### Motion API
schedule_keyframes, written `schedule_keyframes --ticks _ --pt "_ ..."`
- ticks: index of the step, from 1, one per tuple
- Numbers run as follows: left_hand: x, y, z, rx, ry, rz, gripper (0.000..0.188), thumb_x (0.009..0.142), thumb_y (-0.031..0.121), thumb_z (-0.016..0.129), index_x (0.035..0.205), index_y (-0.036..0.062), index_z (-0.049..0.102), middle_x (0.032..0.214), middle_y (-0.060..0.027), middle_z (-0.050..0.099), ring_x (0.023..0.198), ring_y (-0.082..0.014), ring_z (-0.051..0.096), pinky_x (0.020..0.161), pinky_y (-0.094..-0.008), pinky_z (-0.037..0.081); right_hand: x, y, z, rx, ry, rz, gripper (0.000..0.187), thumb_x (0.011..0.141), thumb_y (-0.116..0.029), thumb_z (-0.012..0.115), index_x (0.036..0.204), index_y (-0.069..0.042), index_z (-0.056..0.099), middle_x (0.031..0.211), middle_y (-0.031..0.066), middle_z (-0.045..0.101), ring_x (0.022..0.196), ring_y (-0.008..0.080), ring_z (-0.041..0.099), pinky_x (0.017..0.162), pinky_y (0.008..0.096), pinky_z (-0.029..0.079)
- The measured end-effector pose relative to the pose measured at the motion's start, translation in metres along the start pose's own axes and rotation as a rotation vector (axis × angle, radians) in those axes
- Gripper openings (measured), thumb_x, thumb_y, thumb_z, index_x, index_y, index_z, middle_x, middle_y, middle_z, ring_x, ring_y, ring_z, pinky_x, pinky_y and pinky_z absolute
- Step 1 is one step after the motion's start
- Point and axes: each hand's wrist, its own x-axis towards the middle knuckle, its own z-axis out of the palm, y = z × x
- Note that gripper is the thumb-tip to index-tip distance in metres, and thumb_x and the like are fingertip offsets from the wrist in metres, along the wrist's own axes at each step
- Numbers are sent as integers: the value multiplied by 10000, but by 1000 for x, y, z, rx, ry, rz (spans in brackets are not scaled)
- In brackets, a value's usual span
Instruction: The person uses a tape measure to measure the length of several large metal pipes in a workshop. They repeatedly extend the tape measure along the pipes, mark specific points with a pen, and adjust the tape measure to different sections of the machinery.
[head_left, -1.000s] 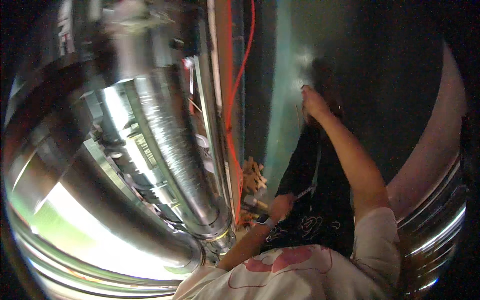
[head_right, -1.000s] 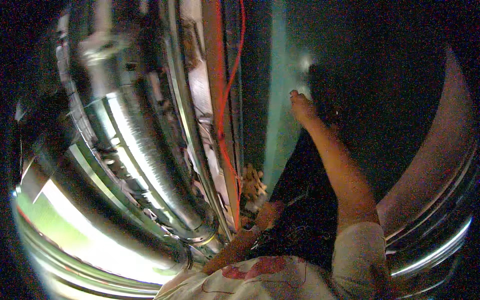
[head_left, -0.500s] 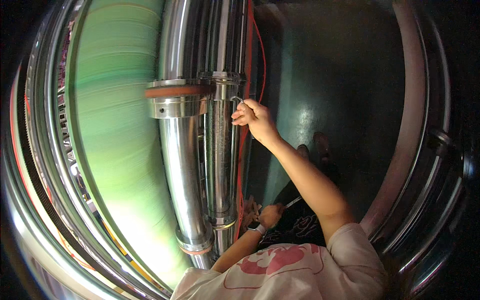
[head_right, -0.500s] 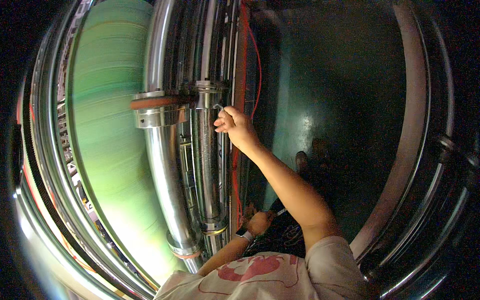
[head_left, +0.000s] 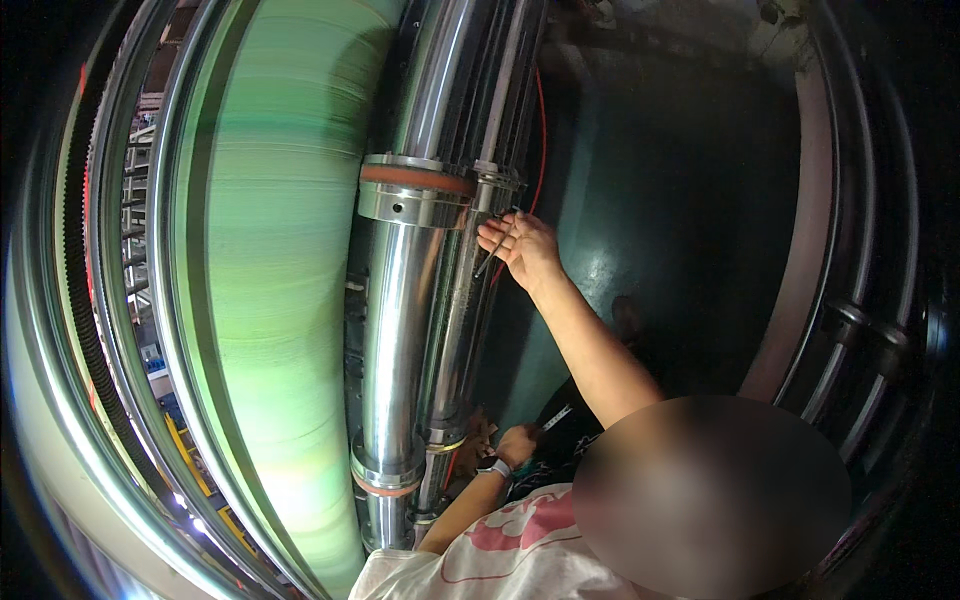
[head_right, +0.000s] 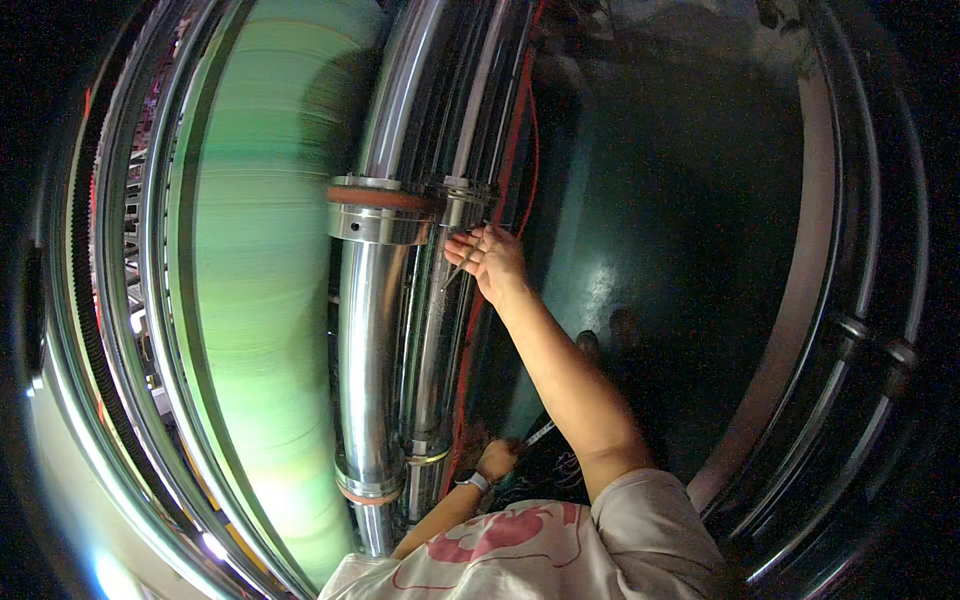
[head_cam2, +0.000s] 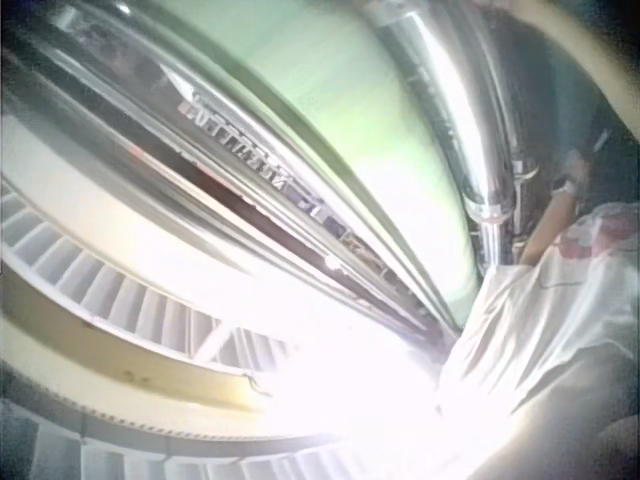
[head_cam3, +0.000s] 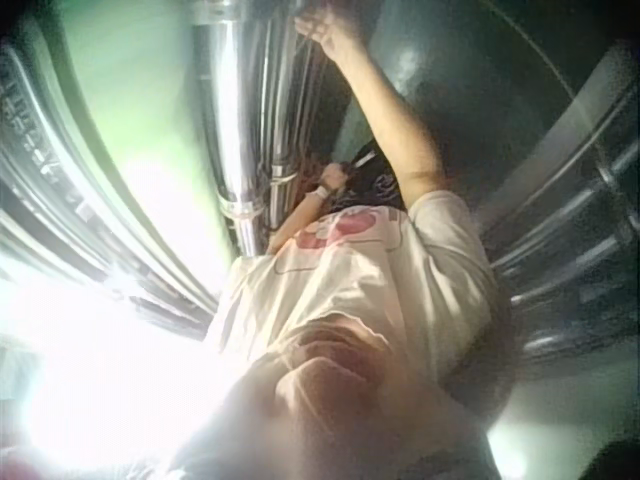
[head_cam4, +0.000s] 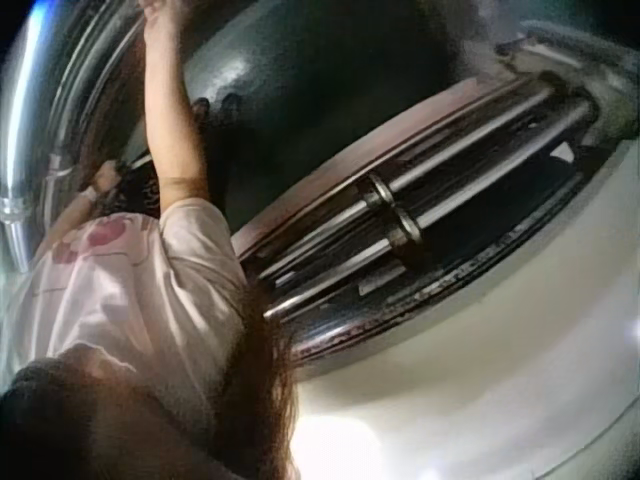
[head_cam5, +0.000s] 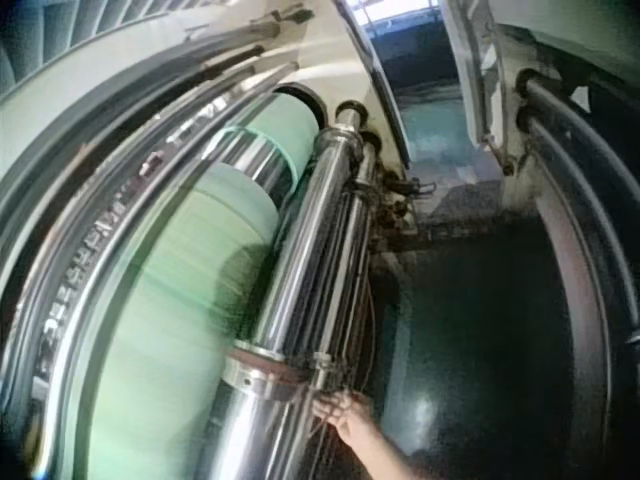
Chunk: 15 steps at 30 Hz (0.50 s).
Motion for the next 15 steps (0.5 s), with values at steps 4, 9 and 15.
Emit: schedule_keyframes --ticks 4,9,15 --pt "1 -12 5 -15 -11 4 293 811 259 463 928 41 618 922 -217 590 882 -382 545 769 -438 428 2 3 0 -155 45 -58 223 925 -195 366 883 19 414 819 207 561 717 336 622 649 478 548" --pt "2 -21 6 68 44 64 239 792 213 484 909 75 641 812 -207 600 747 -381 569 654 -455 449 5 -7 8 -131 113 18 210 913 -164 337 855 18 424 814 201 570 698 323 621 646 472 546" --pt "-2 -20 -7 56 112 74 253 763 234 496 896 70 635 828 -212 598 779 -381 567 682 -452 449 5 -7 16 -115 130 30 208 909 -172 340 882 -4 459 799 142 577 700 279 616 649 429 539"
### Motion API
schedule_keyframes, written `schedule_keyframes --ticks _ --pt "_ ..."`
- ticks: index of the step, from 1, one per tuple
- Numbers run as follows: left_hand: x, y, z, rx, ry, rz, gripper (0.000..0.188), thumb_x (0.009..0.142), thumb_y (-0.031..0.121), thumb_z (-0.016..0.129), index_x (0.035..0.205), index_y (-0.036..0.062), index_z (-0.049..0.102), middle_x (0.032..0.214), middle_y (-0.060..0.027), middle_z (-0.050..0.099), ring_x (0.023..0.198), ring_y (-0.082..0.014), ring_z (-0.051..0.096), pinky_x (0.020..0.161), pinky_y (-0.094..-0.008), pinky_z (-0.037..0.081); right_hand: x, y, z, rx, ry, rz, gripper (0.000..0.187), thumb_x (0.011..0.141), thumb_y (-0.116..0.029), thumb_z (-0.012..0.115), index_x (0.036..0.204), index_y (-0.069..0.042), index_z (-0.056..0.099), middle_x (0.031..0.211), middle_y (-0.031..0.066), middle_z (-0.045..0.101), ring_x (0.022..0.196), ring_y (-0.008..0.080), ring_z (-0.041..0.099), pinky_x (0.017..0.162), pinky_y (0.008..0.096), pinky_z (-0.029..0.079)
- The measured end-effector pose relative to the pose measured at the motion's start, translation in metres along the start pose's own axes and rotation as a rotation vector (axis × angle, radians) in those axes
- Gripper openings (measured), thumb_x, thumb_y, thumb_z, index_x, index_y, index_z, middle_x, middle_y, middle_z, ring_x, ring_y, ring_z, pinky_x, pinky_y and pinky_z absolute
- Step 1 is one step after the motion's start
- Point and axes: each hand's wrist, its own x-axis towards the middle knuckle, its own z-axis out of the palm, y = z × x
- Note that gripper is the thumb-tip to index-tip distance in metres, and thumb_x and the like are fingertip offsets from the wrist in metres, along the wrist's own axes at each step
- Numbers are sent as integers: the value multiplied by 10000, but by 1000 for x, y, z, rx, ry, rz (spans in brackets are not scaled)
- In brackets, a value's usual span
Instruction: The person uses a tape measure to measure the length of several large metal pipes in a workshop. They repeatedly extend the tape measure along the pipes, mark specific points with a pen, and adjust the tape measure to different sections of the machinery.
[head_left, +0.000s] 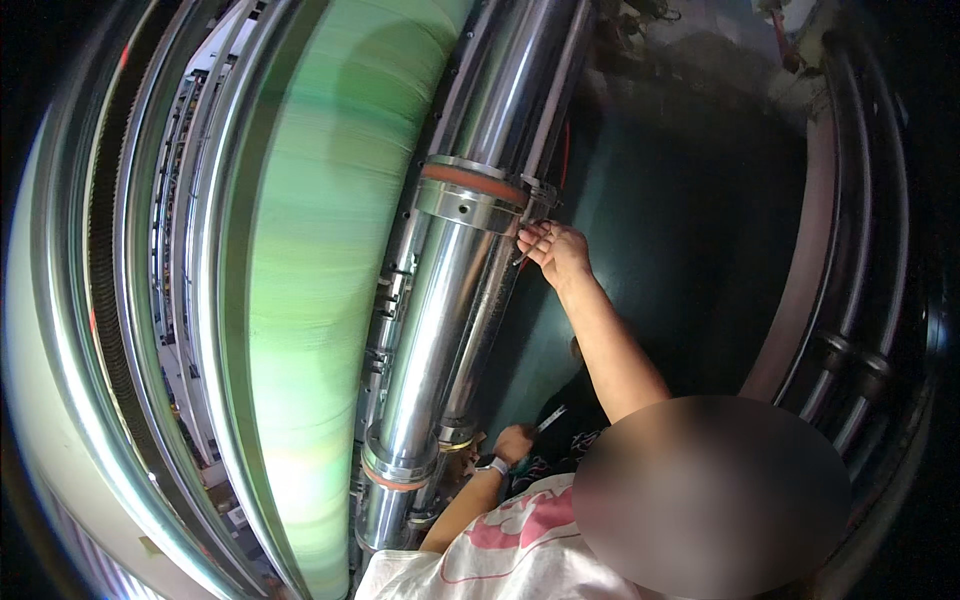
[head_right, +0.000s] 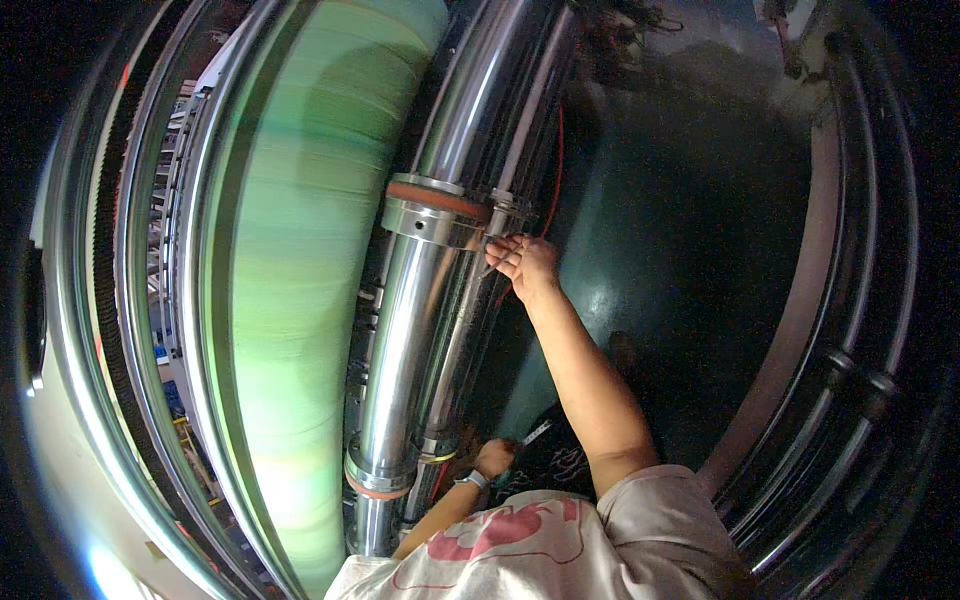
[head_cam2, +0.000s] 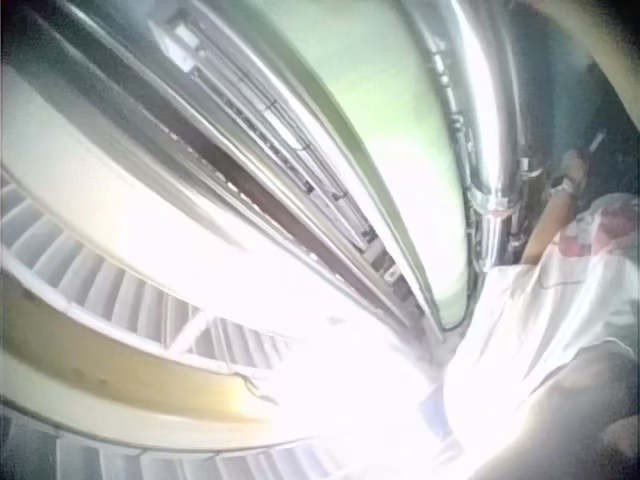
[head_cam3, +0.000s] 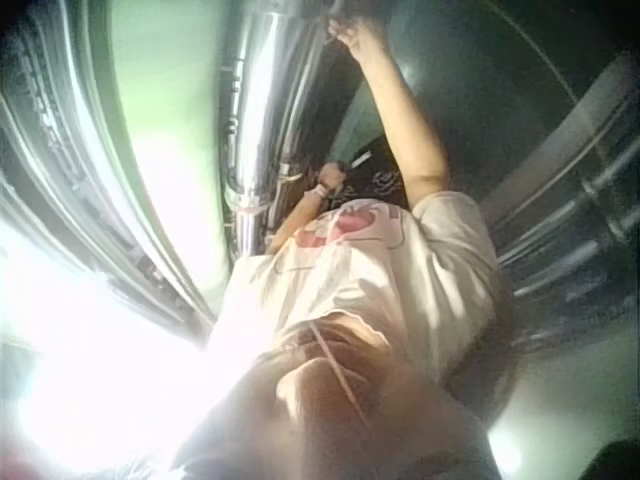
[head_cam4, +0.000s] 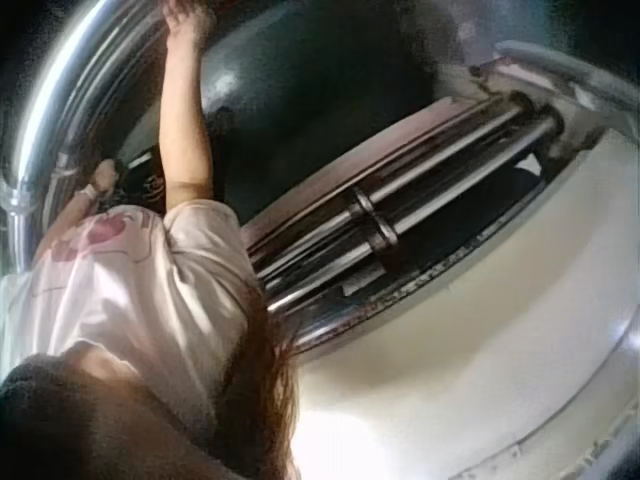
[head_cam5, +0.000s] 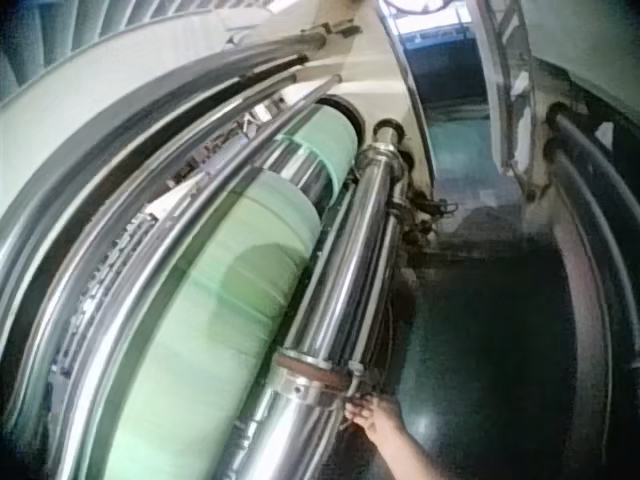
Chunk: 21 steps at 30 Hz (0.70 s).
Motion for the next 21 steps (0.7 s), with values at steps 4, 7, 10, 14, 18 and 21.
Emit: schedule_keyframes --ticks 4,7,10,14,18,21 --pt "-15 -4 -10 -115 27 -151 253 750 242 506 912 100 638 880 -186 604 854 -355 572 743 -430 449 0 4 -11 -167 -17 -50 157 888 -189 408 870 -51 480 744 102 572 640 237 594 613 411 534" --pt "-26 -13 -23 -119 96 -156 246 729 219 515 915 128 649 892 -156 615 861 -331 581 751 -419 456 14 11 -35 -138 -44 -45 147 881 -213 447 821 -81 471 684 75 547 558 194 537 545 367 509" --pt "-35 -35 -19 -107 156 -205 253 727 238 501 901 143 658 902 -154 618 862 -327 586 766 -413 464 10 17 -34 -173 -81 -96 176 899 -216 419 791 -78 439 654 75 524 552 193 531 530 375 505" --pt "-42 -25 -38 2 91 -192 249 721 263 503 857 134 667 899 -164 618 843 -332 595 749 -409 475 -1 14 -20 -342 -7 -181 176 915 -225 398 822 -83 442 642 70 520 541 195 521 549 380 504" --pt "-32 -75 -1 63 53 -61 265 720 252 493 843 90 663 875 -181 618 835 -340 594 747 -400 476 5 15 -16 -217 30 -99 119 901 -157 403 849 -50 404 741 123 526 621 233 553 593 410 532" --pt "-30 -77 9 3 94 -213 274 715 236 484 829 65 664 845 -195 619 821 -341 596 745 -393 476 11 14 -10 -57 59 -51 116 908 -130 359 874 -22 386 848 155 516 721 267 564 661 431 537"
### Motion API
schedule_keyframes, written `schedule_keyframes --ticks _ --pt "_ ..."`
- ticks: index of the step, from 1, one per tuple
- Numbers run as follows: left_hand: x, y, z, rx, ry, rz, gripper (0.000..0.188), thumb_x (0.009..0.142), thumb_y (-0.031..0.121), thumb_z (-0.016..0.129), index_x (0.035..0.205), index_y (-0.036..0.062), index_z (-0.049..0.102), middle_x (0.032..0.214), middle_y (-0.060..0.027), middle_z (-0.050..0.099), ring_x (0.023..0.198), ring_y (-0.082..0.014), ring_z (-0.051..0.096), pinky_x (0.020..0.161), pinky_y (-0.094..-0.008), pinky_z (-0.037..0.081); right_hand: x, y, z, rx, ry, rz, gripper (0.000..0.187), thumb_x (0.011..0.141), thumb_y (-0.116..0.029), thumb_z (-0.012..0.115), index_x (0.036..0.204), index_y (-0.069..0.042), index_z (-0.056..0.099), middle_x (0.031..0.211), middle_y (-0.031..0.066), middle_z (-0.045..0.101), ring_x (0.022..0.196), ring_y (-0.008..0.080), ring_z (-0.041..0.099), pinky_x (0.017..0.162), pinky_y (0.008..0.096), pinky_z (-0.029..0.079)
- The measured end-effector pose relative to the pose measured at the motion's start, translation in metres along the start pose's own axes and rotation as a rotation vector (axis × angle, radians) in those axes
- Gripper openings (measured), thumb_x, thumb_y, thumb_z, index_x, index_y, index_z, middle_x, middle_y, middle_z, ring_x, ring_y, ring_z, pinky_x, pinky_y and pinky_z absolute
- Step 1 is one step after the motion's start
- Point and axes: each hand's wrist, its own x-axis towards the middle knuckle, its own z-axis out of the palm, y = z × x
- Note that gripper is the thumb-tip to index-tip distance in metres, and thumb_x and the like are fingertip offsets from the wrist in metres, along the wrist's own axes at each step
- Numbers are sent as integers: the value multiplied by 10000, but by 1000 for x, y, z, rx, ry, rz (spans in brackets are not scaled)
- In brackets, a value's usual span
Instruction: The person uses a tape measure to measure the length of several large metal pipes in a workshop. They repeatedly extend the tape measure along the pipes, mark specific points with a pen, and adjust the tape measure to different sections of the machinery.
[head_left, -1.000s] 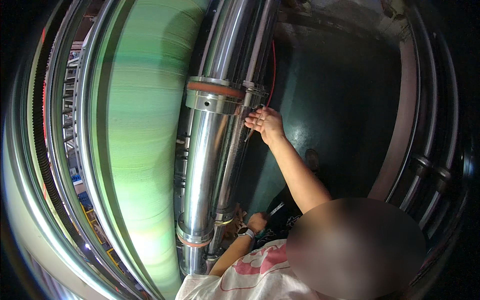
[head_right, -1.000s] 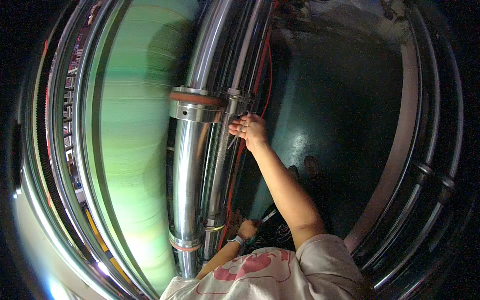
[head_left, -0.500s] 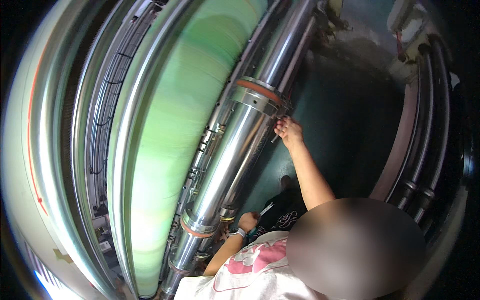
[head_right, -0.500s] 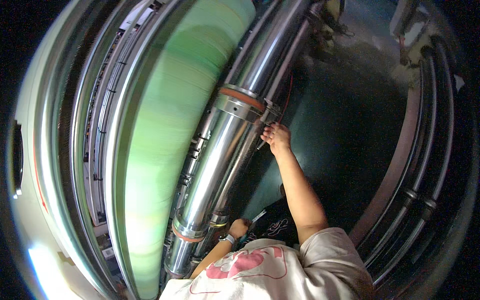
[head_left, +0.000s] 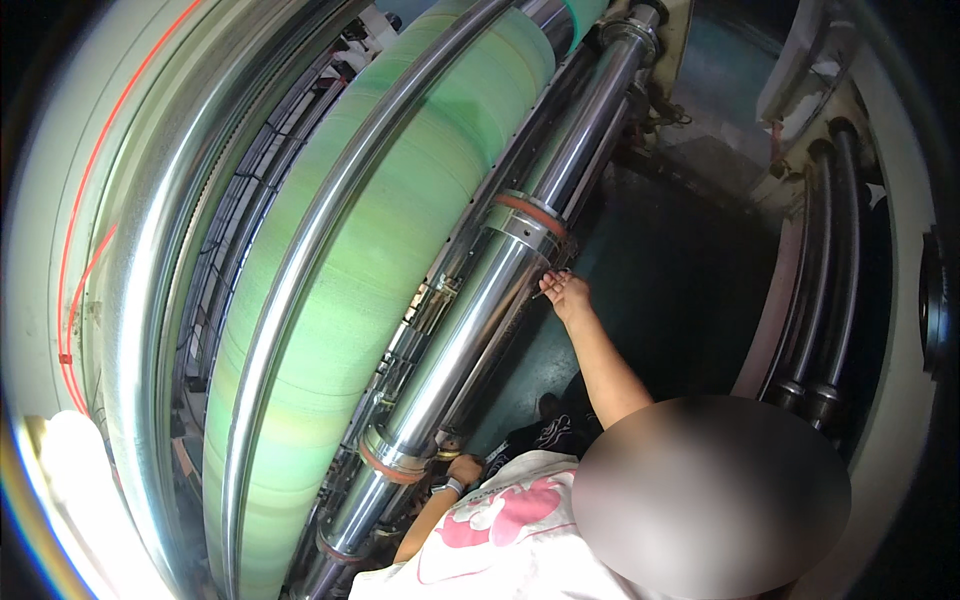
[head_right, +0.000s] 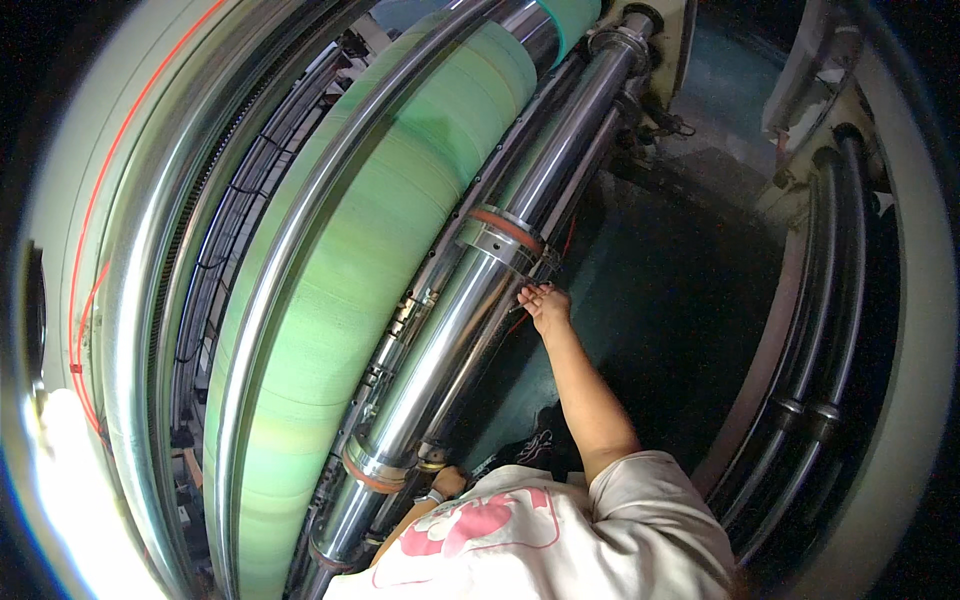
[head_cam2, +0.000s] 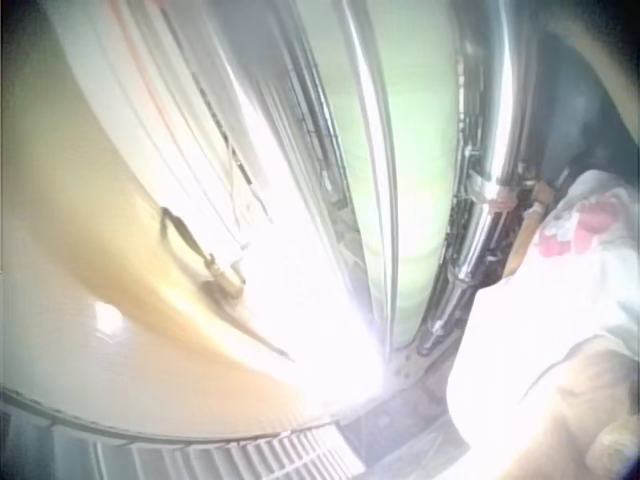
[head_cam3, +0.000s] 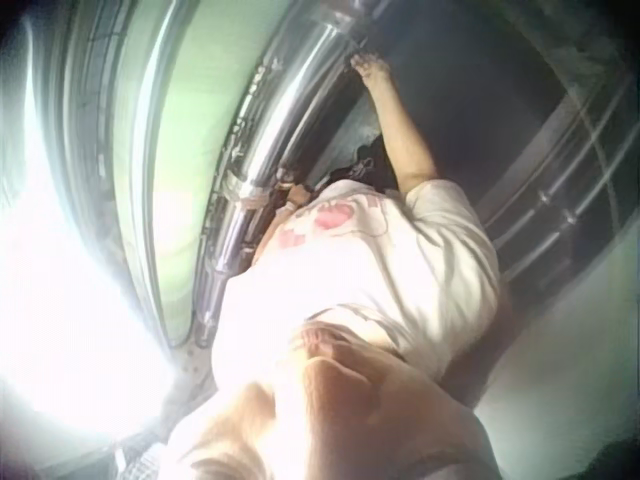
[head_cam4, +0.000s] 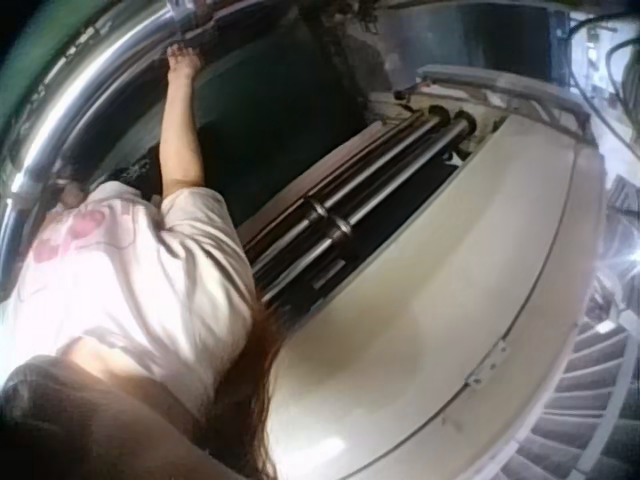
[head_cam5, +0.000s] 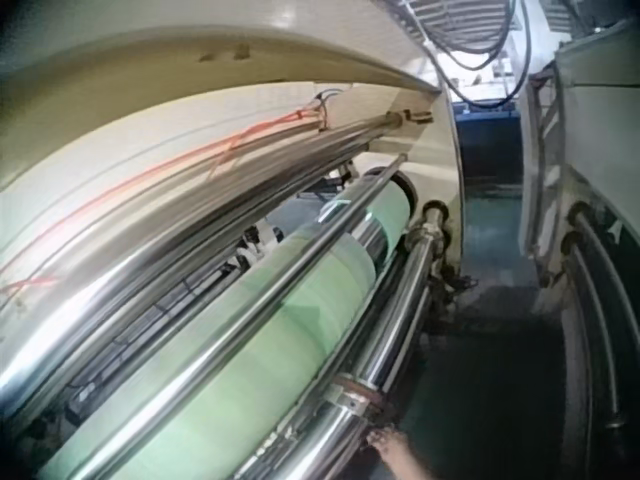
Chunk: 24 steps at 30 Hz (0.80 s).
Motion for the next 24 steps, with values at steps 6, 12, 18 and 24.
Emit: schedule_keyframes --ticks 6,12,18,24 --pt "12 6 23 190 -45 82 276 713 249 491 826 70 667 867 -179 624 845 -330 600 747 -408 475 -4 -10 0 -78 -51 97 191 929 -157 288 889 9 375 944 198 516 876 336 578 806 458 509" --pt "33 67 27 5 -70 -93 271 740 244 496 830 52 664 909 -188 619 873 -334 593 763 -408 467 -12 -34 -2 -270 -94 330 334 956 -262 256 1045 46 351 1052 210 495 1006 347 535 885 480 457" --pt "8 189 -49 -377 56 -226 280 758 266 510 890 66 653 948 -209 598 919 -349 569 788 -415 450 -12 -36 -8 -584 -116 224 278 949 -249 308 799 -29 391 821 213 576 757 357 619 699 502 528" --pt "-17 189 -59 -360 199 -203 266 772 269 512 881 63 641 901 -207 601 882 -373 564 762 -445 444 5 -22 -28 -664 -176 -6 246 932 -250 379 829 -27 391 783 209 577 690 333 627 595 443 541"
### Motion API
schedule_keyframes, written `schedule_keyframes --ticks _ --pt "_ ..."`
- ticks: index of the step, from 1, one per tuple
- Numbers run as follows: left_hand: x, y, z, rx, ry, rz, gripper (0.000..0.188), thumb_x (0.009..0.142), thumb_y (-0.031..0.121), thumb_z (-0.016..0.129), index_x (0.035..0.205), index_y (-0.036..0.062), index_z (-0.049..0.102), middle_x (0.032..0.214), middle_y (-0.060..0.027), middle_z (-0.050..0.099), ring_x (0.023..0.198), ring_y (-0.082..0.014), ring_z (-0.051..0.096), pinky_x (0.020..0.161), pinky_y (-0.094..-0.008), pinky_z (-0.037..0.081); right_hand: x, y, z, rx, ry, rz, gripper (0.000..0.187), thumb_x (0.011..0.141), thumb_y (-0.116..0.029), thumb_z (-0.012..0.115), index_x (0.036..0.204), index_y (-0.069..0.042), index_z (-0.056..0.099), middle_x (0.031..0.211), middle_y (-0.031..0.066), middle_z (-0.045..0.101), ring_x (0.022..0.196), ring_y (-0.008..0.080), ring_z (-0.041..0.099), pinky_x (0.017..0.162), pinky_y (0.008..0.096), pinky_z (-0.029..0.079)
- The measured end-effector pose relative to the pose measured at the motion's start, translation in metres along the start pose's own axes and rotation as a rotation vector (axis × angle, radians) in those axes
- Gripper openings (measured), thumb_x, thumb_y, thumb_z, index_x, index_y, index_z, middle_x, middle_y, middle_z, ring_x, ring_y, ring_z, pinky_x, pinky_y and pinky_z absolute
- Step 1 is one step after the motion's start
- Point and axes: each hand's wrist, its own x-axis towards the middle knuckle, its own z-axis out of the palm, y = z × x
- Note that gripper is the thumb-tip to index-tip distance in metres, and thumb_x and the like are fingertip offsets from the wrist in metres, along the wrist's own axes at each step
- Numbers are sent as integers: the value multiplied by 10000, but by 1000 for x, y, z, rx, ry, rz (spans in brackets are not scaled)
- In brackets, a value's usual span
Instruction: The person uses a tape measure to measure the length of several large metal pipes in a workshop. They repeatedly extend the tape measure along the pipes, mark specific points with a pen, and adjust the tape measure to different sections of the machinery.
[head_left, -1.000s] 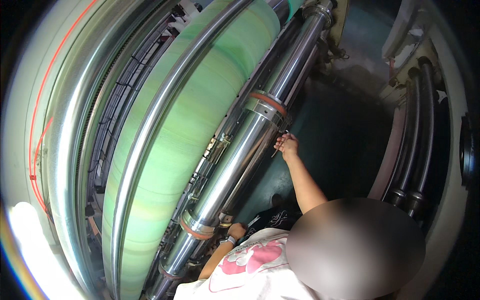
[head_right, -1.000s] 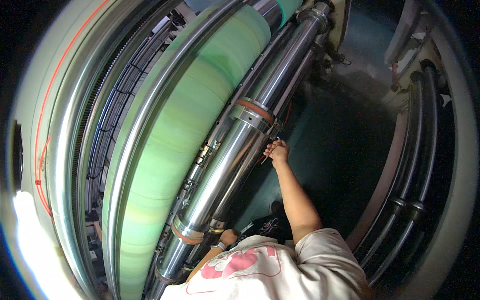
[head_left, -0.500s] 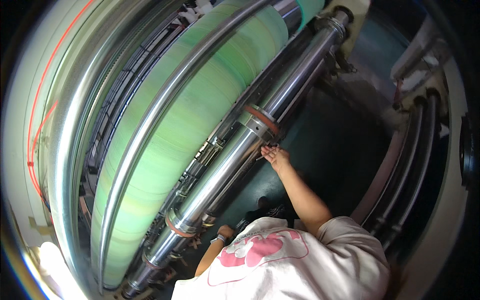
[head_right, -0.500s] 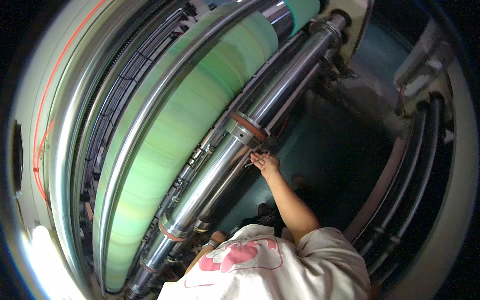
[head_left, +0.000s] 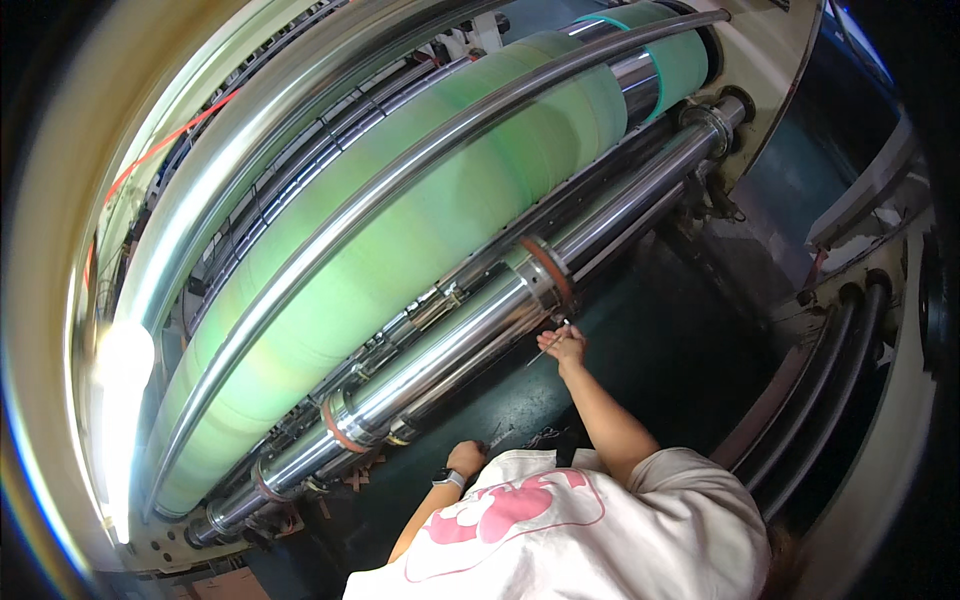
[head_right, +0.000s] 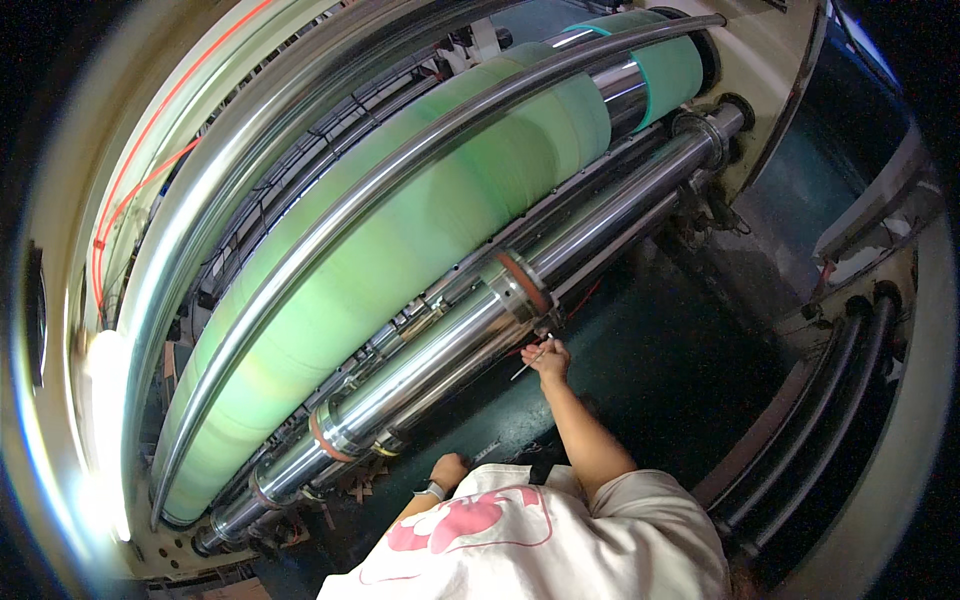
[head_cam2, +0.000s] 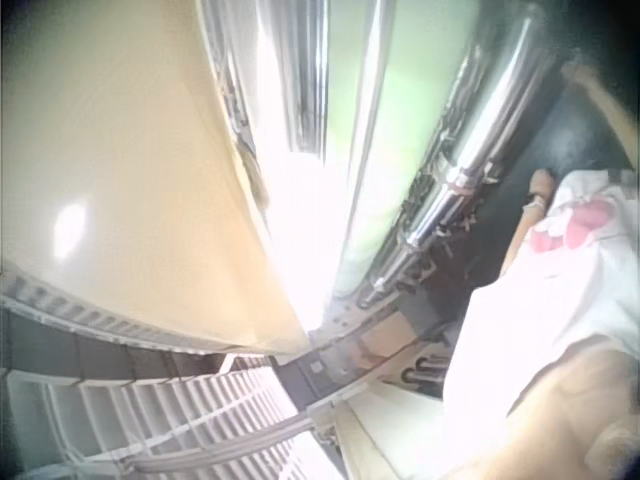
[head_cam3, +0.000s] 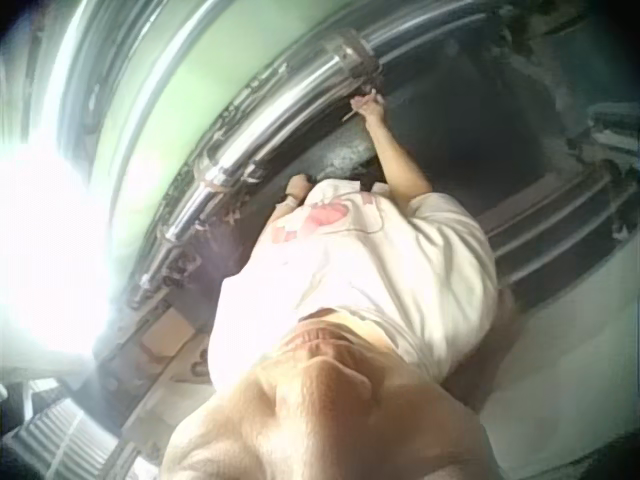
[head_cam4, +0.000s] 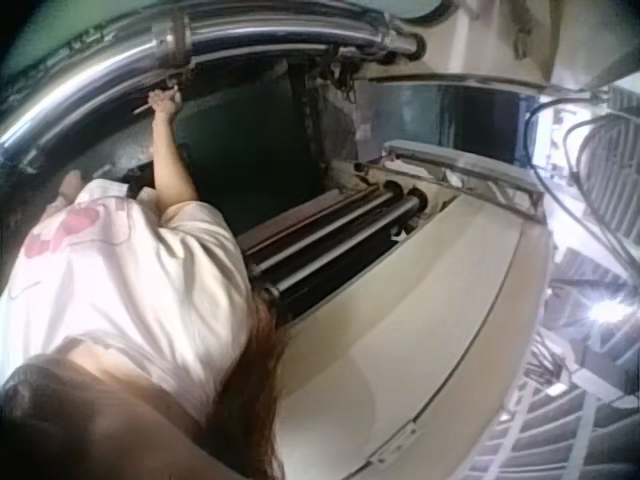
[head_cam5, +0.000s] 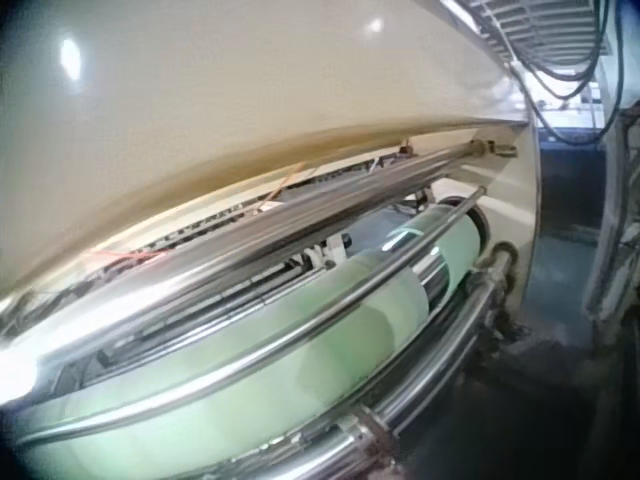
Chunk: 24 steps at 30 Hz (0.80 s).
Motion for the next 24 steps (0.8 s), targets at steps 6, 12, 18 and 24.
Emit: schedule_keyframes --ticks 6,12,18,24 --pt "-46 -127 23 -216 330 -8 303 820 288 515 791 4 616 778 -232 583 763 -404 555 675 -453 431 23 19 -14 -61 -8 -256 176 901 -181 420 855 -14 397 749 221 565 656 343 619 578 438 535" --pt "-93 -251 102 -550 363 -335 293 810 276 585 739 -6 629 629 -177 595 573 -245 582 560 -360 433 -6 -4 6 190 -70 -59 257 933 -227 362 822 4 382 875 245 564 790 362 605 717 493 527" --pt "-66 -292 145 -652 423 -436 297 810 263 594 717 -18 611 623 -119 607 560 -153 542 553 -326 436 -1 -15 14 427 -39 154 297 953 -238 266 842 -1 406 998 204 543 971 347 556 857 457 478" --pt "-58 -180 62 -664 455 -189 316 860 228 525 672 -22 573 553 -93 564 490 -147 495 484 -326 384 -13 -23 17 215 -112 88 258 946 -221 306 810 -15 382 925 249 562 856 374 601 735 486 527"
